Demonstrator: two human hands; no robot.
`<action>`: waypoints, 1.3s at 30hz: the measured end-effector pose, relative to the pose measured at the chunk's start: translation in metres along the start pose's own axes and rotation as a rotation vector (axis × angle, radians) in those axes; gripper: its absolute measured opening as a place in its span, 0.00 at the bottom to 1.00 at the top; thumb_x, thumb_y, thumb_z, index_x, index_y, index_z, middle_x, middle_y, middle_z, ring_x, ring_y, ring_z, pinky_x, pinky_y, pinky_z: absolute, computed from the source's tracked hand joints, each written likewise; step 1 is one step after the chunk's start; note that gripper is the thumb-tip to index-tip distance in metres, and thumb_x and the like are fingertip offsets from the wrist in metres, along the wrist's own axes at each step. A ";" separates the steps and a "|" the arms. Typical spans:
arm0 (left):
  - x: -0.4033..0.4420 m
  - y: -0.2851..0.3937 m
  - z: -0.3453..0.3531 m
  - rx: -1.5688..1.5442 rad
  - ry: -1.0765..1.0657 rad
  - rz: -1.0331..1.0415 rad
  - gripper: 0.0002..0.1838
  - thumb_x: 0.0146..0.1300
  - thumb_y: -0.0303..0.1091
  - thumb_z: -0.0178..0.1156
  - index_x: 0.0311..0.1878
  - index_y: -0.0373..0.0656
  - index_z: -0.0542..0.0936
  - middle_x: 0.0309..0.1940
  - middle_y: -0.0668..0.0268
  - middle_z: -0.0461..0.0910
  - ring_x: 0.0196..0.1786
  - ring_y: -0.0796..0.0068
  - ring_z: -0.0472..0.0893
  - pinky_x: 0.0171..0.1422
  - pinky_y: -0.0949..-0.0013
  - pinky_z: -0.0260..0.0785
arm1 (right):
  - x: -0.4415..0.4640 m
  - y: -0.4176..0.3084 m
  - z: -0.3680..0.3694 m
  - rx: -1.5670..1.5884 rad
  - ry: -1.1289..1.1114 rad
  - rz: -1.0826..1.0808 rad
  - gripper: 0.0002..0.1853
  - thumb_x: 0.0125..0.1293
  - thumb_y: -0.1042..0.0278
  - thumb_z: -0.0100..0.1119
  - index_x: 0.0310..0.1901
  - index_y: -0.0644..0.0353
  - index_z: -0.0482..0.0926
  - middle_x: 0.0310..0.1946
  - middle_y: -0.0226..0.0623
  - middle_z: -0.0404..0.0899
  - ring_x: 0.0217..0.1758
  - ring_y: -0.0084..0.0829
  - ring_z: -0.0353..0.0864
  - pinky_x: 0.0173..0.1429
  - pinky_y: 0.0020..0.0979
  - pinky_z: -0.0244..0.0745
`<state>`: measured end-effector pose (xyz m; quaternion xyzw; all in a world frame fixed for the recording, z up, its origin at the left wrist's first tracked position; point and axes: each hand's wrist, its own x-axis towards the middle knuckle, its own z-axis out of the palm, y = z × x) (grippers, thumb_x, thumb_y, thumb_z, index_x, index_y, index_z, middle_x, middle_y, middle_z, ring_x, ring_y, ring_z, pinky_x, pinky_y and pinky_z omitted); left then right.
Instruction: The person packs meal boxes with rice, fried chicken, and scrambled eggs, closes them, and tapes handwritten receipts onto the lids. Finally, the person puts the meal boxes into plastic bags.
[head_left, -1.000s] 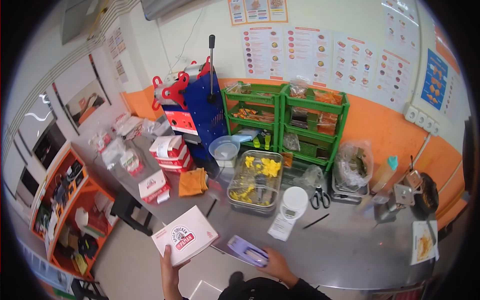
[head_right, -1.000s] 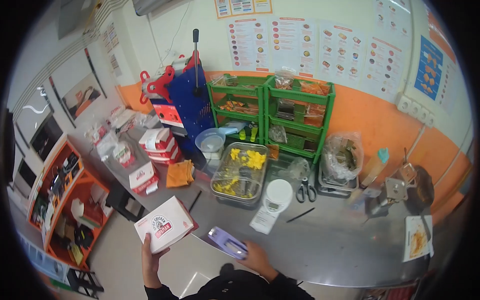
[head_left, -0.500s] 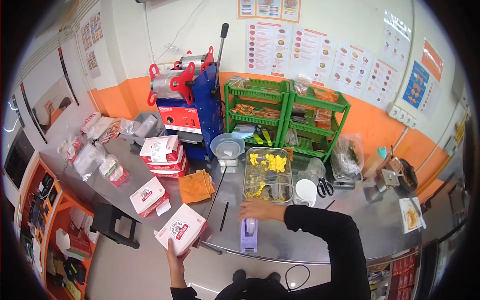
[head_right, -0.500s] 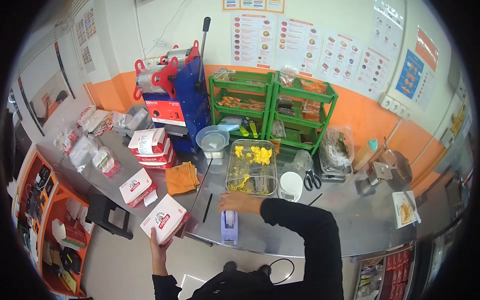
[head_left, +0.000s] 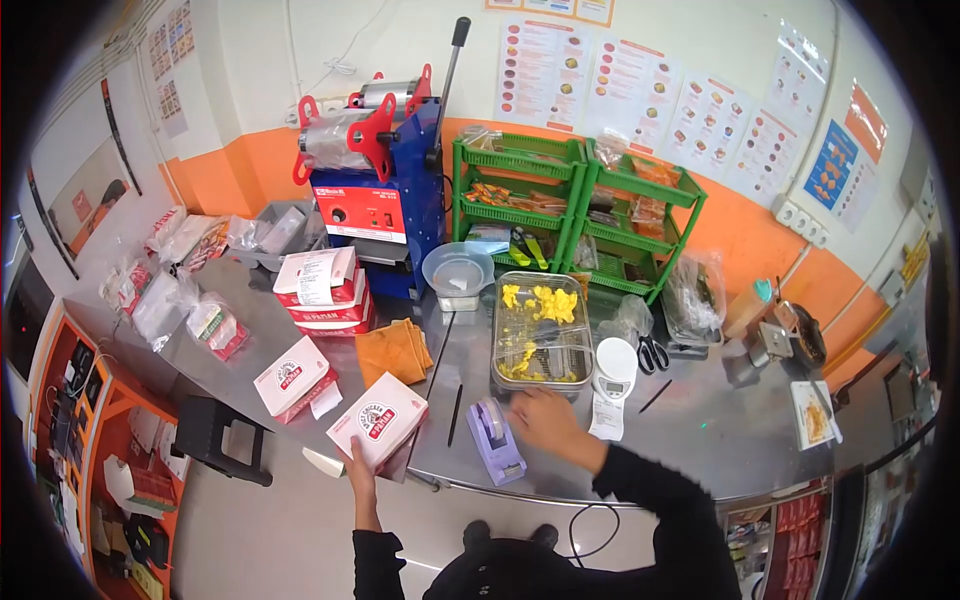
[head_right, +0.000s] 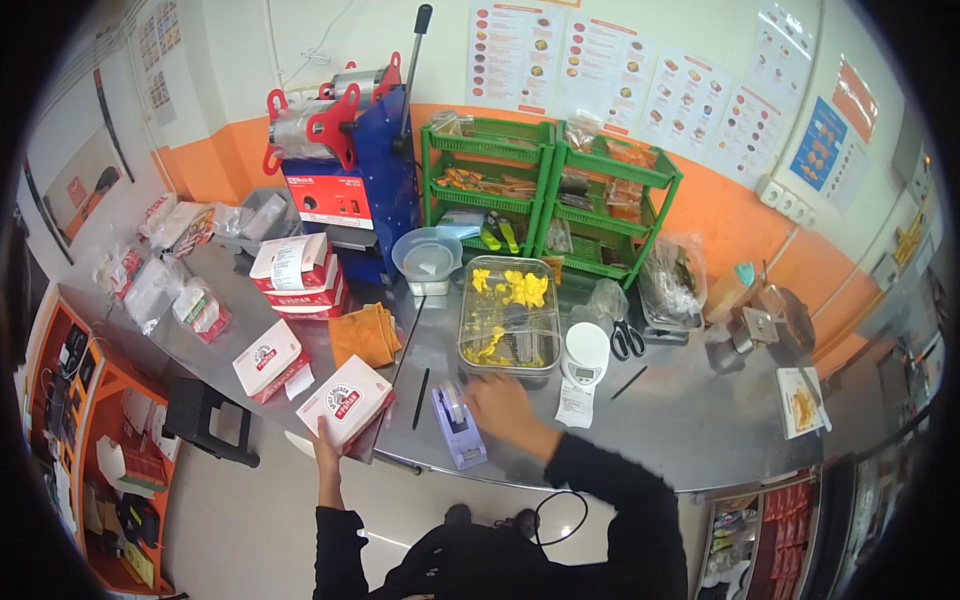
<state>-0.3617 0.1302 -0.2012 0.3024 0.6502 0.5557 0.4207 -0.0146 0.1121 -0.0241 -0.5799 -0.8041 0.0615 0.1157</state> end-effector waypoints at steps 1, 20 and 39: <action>0.011 -0.015 -0.002 0.083 0.020 0.105 0.39 0.63 0.62 0.50 0.67 0.41 0.58 0.50 0.52 0.73 0.45 0.55 0.79 0.47 0.60 0.74 | -0.023 -0.006 -0.004 0.152 -0.103 0.190 0.14 0.60 0.55 0.56 0.34 0.58 0.82 0.35 0.45 0.77 0.43 0.45 0.75 0.52 0.41 0.69; -0.046 0.065 0.011 0.893 -0.180 1.104 0.17 0.49 0.38 0.65 0.43 0.44 0.77 0.42 0.62 0.75 0.48 0.58 0.71 0.53 0.58 0.60 | -0.123 -0.063 0.132 1.133 0.449 0.683 0.10 0.66 0.66 0.57 0.34 0.62 0.84 0.25 0.29 0.78 0.29 0.16 0.71 0.36 0.20 0.67; -0.034 0.048 0.013 0.767 -0.179 1.091 0.07 0.52 0.28 0.63 0.33 0.42 0.75 0.35 0.60 0.72 0.41 0.59 0.71 0.47 0.57 0.62 | 0.070 -0.144 0.155 1.304 0.233 0.143 0.08 0.64 0.70 0.58 0.38 0.66 0.81 0.26 0.35 0.81 0.24 0.18 0.75 0.29 0.22 0.70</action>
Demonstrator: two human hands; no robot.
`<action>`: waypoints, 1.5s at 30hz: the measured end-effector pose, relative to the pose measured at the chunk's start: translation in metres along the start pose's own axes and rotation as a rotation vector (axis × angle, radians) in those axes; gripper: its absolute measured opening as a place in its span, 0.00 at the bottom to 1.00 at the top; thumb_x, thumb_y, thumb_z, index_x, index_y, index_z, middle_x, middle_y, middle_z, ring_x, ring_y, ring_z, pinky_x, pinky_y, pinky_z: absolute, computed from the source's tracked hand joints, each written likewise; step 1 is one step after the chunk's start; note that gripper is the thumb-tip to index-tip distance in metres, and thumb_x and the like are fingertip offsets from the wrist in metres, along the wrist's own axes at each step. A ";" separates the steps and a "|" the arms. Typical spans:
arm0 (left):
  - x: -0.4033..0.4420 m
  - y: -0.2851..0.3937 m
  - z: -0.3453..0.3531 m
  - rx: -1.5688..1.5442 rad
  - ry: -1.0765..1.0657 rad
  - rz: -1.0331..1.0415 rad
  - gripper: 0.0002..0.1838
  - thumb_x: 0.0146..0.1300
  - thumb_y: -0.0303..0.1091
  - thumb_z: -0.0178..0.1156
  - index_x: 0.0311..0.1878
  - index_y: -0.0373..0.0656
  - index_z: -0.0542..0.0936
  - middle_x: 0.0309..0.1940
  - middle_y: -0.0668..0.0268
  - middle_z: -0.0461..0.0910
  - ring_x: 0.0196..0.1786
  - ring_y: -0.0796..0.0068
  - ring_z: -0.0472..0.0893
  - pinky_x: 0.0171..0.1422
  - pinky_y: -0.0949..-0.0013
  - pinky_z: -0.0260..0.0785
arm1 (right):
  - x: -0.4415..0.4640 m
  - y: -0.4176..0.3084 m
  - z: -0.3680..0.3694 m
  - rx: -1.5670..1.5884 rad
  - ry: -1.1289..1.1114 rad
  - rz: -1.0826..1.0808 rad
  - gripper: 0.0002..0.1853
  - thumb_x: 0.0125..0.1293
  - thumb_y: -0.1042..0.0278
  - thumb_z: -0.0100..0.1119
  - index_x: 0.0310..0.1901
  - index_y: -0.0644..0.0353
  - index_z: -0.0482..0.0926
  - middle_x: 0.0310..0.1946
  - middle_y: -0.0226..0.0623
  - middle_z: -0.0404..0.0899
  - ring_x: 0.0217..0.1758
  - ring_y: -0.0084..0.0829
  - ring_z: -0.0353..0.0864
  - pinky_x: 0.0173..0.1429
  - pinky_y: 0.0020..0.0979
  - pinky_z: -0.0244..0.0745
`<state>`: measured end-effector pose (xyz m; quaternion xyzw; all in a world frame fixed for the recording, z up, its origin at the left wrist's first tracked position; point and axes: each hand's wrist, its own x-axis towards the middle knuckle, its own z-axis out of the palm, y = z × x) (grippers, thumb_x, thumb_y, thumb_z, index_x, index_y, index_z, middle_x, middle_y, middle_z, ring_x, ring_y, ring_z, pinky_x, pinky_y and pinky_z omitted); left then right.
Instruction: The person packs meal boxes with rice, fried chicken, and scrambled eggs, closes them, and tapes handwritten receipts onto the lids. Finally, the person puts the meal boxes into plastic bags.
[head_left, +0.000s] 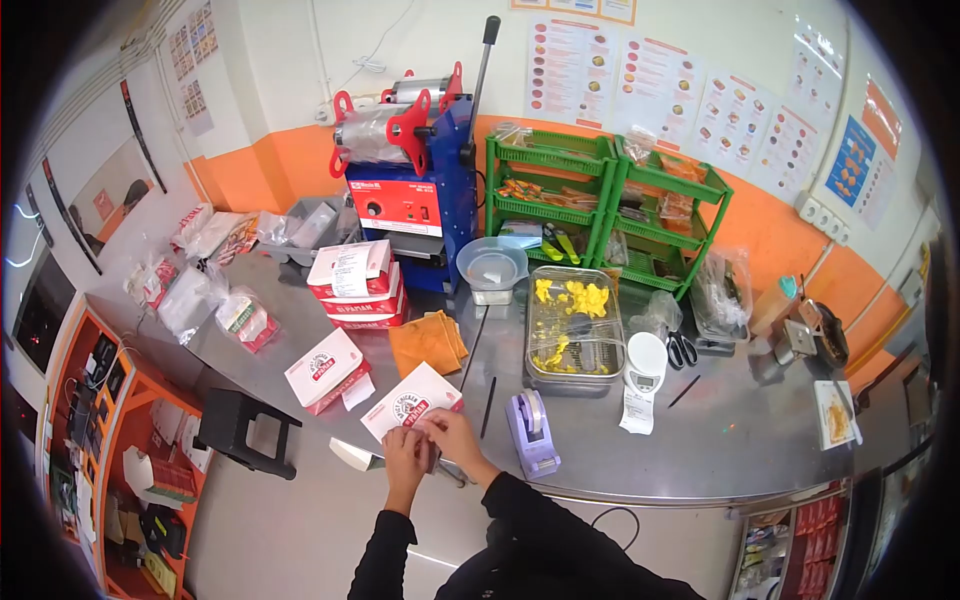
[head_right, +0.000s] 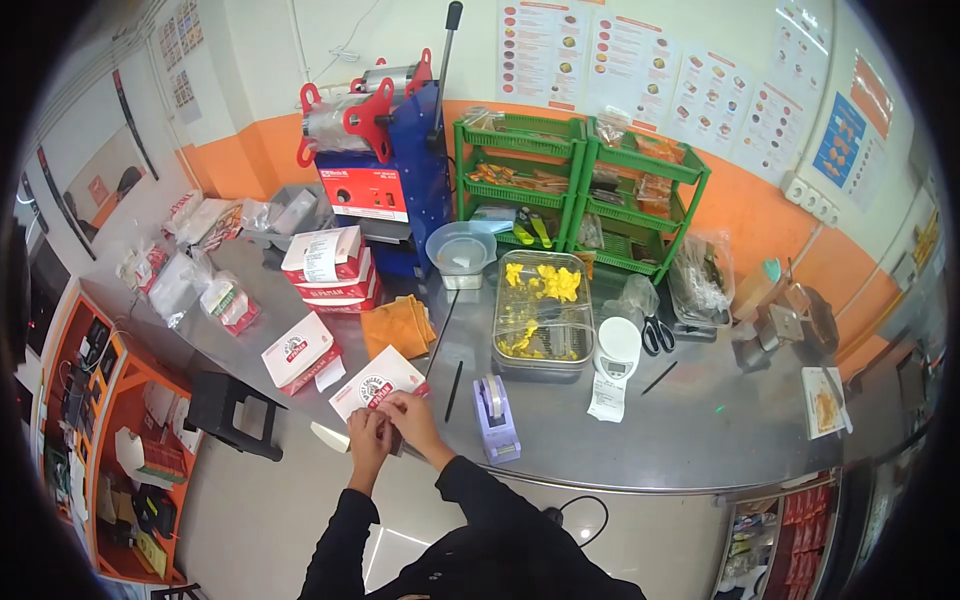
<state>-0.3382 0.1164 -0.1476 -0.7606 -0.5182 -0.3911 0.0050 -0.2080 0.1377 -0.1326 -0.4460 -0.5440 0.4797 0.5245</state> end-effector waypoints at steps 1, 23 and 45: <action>0.000 0.000 0.000 -0.042 0.017 -0.009 0.07 0.51 0.28 0.63 0.33 0.42 0.74 0.34 0.60 0.71 0.40 0.59 0.71 0.47 0.57 0.62 | 0.005 0.011 0.000 -0.032 -0.005 0.041 0.08 0.64 0.71 0.58 0.37 0.66 0.81 0.26 0.34 0.81 0.24 0.18 0.75 0.28 0.22 0.71; 0.002 0.008 -0.004 0.022 -0.041 -0.049 0.20 0.48 0.25 0.61 0.48 0.46 0.80 0.31 0.61 0.69 0.38 0.60 0.70 0.44 0.59 0.63 | -0.086 -0.023 -0.036 -0.393 -0.170 0.010 0.07 0.60 0.73 0.59 0.39 0.60 0.74 0.25 0.39 0.80 0.30 0.30 0.81 0.32 0.31 0.73; 0.011 0.005 -0.017 0.037 0.024 -0.109 0.24 0.52 0.39 0.65 0.53 0.47 0.77 0.42 0.57 0.75 0.49 0.55 0.73 0.53 0.59 0.64 | -0.104 -0.107 -0.259 0.143 0.319 0.392 0.11 0.65 0.65 0.57 0.47 0.57 0.73 0.32 0.31 0.79 0.28 0.21 0.77 0.29 0.22 0.72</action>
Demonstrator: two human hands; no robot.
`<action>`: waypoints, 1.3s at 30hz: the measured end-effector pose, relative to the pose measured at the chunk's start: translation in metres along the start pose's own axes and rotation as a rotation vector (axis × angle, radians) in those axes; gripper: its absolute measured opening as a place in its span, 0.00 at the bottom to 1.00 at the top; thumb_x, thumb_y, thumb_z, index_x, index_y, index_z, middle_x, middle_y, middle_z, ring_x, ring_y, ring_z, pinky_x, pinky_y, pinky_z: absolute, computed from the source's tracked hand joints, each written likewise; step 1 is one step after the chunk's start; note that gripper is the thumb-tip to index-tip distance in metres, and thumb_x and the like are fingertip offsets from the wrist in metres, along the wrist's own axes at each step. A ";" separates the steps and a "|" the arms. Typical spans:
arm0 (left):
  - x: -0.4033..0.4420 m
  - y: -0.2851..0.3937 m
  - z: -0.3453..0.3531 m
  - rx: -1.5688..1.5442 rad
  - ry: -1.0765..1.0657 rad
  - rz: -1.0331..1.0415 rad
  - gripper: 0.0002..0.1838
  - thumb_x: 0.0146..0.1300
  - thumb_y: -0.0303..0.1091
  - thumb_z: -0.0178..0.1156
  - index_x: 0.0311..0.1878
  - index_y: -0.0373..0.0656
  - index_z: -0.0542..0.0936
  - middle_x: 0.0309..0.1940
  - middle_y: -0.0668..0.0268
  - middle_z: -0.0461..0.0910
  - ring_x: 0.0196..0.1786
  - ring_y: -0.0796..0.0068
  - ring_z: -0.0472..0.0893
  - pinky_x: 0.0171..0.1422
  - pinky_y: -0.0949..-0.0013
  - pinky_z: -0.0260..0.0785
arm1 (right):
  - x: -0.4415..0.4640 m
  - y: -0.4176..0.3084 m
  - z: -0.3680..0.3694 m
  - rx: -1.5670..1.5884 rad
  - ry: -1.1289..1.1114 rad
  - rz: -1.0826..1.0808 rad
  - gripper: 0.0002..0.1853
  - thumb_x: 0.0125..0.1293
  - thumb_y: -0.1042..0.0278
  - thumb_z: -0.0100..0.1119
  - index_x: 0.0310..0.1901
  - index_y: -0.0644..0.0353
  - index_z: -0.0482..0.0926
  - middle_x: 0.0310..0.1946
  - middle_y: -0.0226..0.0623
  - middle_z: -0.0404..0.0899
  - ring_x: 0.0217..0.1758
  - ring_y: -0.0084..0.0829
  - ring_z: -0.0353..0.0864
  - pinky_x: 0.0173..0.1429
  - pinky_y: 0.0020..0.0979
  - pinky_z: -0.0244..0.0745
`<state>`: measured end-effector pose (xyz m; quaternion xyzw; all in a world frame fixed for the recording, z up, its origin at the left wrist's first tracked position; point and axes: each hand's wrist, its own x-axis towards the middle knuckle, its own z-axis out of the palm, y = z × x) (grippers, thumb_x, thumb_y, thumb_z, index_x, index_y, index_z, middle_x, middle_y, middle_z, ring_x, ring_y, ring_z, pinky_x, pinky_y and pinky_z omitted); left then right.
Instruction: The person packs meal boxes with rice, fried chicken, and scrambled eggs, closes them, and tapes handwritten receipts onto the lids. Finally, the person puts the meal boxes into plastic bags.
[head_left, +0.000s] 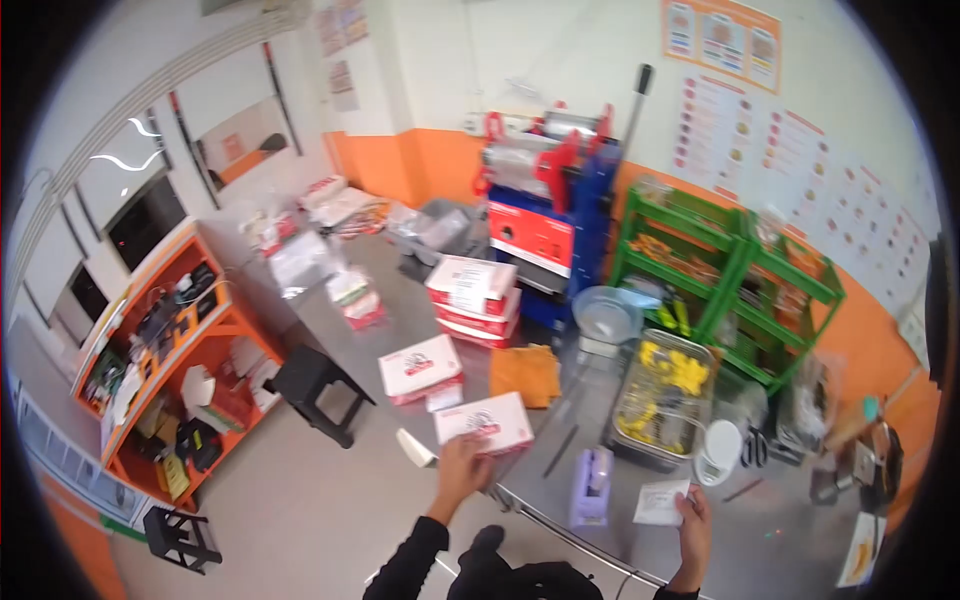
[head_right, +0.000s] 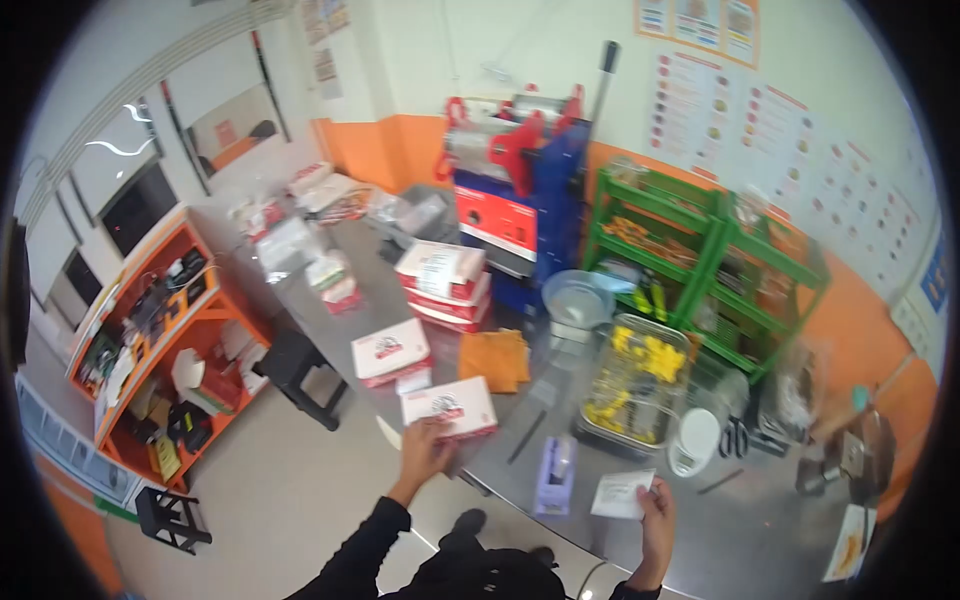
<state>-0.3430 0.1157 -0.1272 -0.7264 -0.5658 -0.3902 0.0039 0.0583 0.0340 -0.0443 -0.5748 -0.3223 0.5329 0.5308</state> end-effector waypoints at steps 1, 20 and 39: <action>0.011 0.027 -0.019 -0.013 -0.043 -0.062 0.22 0.55 0.39 0.64 0.54 0.45 0.76 0.45 0.57 0.75 0.51 0.56 0.72 0.55 0.58 0.63 | -0.006 -0.009 0.035 -0.007 -0.077 -0.077 0.10 0.66 0.66 0.56 0.47 0.56 0.73 0.30 0.30 0.79 0.26 0.19 0.77 0.26 0.21 0.71; 0.063 -0.052 0.003 -1.183 -0.637 -0.571 0.27 0.67 0.31 0.52 0.64 0.42 0.51 0.48 0.58 0.74 0.35 0.70 0.81 0.21 0.65 0.74 | -0.039 0.092 0.109 -0.760 0.528 -0.291 0.13 0.63 0.58 0.58 0.37 0.59 0.84 0.37 0.46 0.75 0.47 0.44 0.70 0.53 0.39 0.65; 0.059 -0.044 0.023 -0.944 -0.161 -0.236 0.25 0.62 0.28 0.55 0.64 0.42 0.67 0.47 0.48 0.72 0.40 0.55 0.78 0.46 0.64 0.71 | -0.058 0.140 0.110 -0.243 0.498 -0.078 0.08 0.65 0.67 0.58 0.33 0.63 0.80 0.24 0.29 0.80 0.29 0.20 0.79 0.33 0.22 0.72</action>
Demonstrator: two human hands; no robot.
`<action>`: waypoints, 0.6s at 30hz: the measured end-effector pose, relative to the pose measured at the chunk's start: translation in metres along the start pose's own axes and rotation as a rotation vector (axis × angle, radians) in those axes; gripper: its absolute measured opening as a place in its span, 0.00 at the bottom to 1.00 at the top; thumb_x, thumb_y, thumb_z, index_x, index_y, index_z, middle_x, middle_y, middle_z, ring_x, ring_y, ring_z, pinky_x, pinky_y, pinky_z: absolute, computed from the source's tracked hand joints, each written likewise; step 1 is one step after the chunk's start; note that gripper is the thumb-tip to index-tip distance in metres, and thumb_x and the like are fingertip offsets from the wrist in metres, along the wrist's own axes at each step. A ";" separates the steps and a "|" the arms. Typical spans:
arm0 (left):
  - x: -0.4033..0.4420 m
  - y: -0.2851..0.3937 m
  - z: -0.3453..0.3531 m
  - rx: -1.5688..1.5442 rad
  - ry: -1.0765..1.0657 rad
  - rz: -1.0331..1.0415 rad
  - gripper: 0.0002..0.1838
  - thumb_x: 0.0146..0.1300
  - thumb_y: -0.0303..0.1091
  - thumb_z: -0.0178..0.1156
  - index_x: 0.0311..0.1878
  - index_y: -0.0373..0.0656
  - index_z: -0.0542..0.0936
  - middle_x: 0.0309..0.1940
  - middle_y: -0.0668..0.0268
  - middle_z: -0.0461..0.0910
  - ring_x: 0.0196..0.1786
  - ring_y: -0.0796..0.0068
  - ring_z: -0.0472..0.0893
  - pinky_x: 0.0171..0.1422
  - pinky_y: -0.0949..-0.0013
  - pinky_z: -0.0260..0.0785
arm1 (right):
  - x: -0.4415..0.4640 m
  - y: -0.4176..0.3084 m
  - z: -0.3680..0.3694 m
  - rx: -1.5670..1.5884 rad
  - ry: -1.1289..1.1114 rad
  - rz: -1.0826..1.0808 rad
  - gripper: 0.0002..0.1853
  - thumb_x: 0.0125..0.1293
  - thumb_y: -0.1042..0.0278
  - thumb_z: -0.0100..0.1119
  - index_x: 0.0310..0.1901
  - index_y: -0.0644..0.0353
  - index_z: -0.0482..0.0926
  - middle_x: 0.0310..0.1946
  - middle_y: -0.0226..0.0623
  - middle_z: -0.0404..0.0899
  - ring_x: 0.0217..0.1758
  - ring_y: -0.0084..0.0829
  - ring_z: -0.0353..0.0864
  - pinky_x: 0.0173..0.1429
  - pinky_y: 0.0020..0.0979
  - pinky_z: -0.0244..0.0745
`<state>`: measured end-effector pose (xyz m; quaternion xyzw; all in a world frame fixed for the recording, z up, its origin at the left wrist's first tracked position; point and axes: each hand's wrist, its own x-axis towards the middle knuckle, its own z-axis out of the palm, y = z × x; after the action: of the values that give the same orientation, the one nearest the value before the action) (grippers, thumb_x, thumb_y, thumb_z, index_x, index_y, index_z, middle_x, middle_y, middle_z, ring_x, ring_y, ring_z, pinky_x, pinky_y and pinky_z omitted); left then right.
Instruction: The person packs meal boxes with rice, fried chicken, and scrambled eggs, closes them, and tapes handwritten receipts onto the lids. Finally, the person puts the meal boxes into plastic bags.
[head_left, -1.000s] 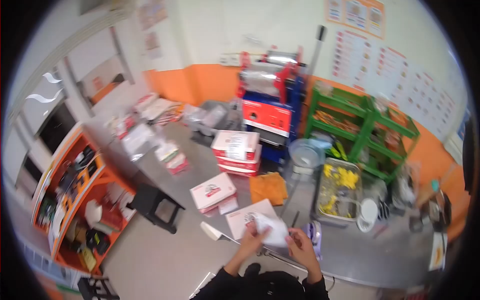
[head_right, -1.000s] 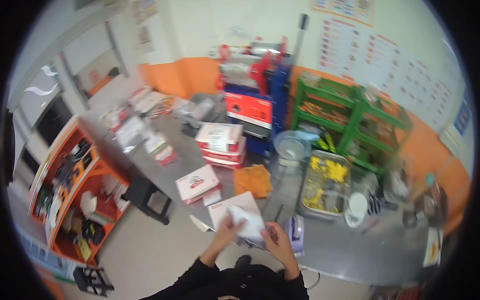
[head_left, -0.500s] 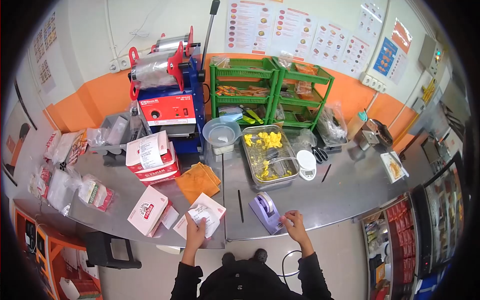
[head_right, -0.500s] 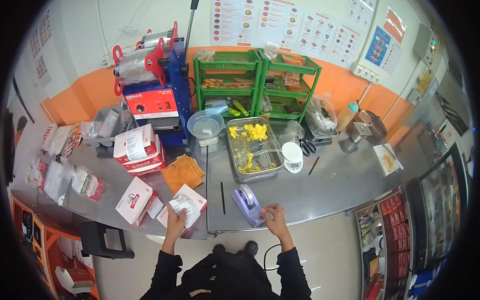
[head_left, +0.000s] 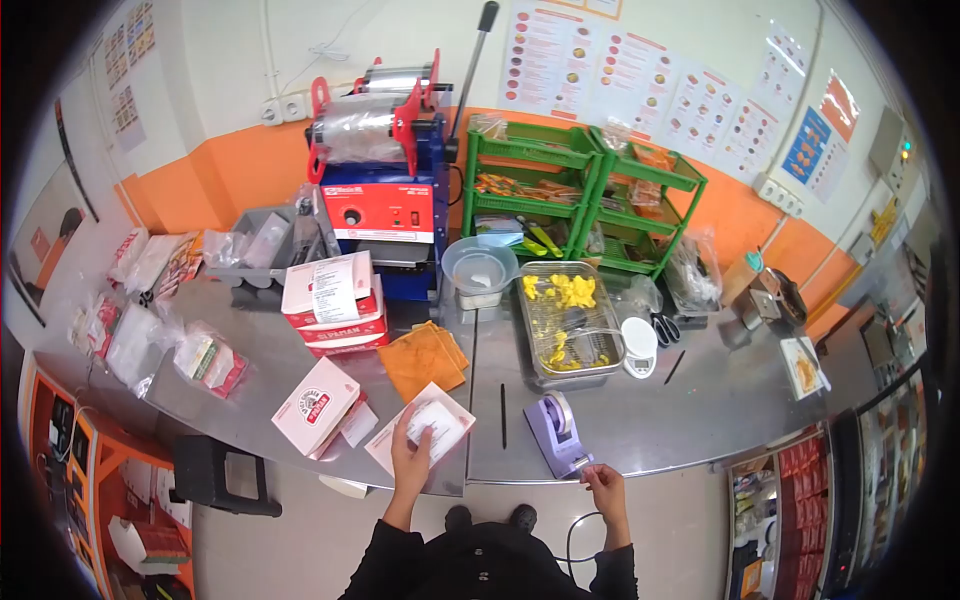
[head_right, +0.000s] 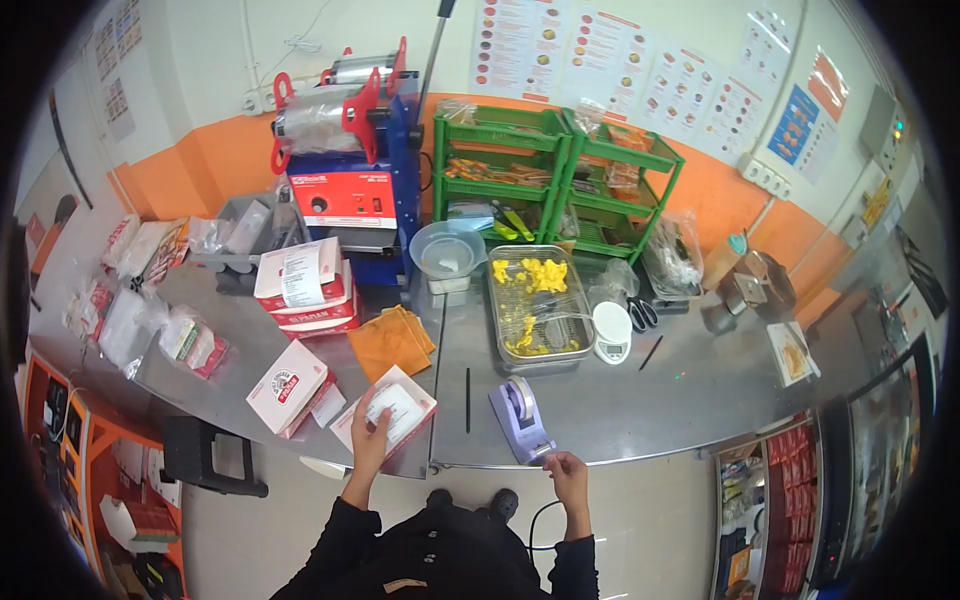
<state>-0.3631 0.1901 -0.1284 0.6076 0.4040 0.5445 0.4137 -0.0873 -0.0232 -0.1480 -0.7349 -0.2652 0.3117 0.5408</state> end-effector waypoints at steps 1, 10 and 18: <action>0.001 0.007 -0.002 0.140 -0.038 -0.091 0.25 0.62 0.29 0.55 0.64 0.41 0.67 0.48 0.48 0.72 0.42 0.54 0.77 0.47 0.64 0.71 | 0.002 0.008 0.000 -0.020 0.007 -0.012 0.08 0.65 0.67 0.58 0.33 0.63 0.80 0.24 0.29 0.80 0.29 0.20 0.79 0.33 0.22 0.72; -0.013 0.002 0.001 0.886 0.073 0.088 0.28 0.58 0.36 0.59 0.63 0.42 0.68 0.59 0.44 0.65 0.63 0.45 0.63 0.65 0.44 0.53 | -0.030 -0.034 -0.009 -0.202 -0.598 0.210 0.10 0.62 0.65 0.60 0.36 0.64 0.82 0.30 0.35 0.83 0.34 0.23 0.80 0.40 0.24 0.73; -0.006 0.001 -0.014 0.819 0.075 0.116 0.27 0.61 0.40 0.58 0.62 0.39 0.67 0.56 0.52 0.68 0.61 0.53 0.67 0.67 0.51 0.56 | 0.046 -0.121 0.183 0.031 -0.626 -0.389 0.09 0.61 0.69 0.61 0.33 0.68 0.81 0.44 0.41 0.79 0.49 0.30 0.76 0.55 0.28 0.67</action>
<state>-0.3771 0.1851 -0.1283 0.7233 0.5674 0.3828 0.0914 -0.1998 0.1586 -0.0799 -0.5315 -0.5477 0.4169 0.4937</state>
